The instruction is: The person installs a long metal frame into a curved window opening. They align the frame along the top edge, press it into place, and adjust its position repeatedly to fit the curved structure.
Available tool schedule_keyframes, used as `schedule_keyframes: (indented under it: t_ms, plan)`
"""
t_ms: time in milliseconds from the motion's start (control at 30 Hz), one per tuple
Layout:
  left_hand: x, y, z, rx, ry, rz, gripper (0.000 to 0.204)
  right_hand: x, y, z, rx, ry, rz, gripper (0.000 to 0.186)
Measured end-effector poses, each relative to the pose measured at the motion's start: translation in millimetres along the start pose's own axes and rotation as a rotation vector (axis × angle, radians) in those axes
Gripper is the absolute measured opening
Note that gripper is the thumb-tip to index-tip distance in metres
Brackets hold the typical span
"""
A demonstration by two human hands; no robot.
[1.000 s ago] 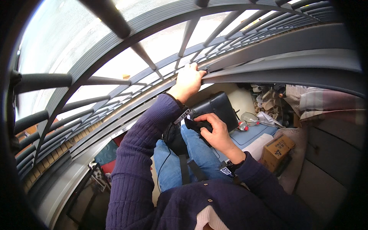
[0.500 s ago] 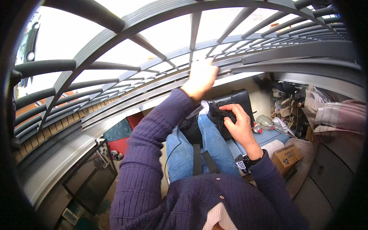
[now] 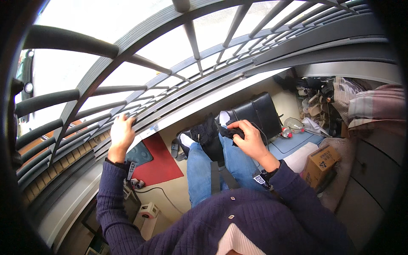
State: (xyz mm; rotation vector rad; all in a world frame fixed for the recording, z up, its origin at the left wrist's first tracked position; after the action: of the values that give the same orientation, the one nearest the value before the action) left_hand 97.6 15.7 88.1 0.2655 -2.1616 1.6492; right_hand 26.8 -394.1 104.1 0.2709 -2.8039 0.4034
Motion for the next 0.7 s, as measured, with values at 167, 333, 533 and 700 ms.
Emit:
schedule_keyframes:
  t_ms: [167,333,533,700]
  plan:
    - [-84,-66,173,0.571,0.396,0.187,0.050,-2,-11,6,0.033,0.006,-0.007,0.030]
    - [-164,-114,316,0.713,0.562,0.235,0.038,2,-42,11,0.040,0.068,0.028,0.029]
    - [-185,-109,364,0.499,0.555,0.335,0.031,10,-74,31,0.088,0.073,0.098,0.030]
    - [-179,-109,365,0.471,0.569,0.615,0.018,2,-72,41,0.075,0.060,0.090,0.032]
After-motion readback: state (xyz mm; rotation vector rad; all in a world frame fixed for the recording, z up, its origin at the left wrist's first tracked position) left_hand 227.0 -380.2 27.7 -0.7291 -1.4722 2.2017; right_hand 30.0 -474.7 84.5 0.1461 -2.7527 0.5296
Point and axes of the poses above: each hand's wrist, its own x-axis away from the middle knuckle, its own y-axis out of the palm, z = x × y, the point moved 8 cm from there along -x, towards the middle knuckle, and after that the axes turned 14 degrees about -x, right-handed, at the moved point
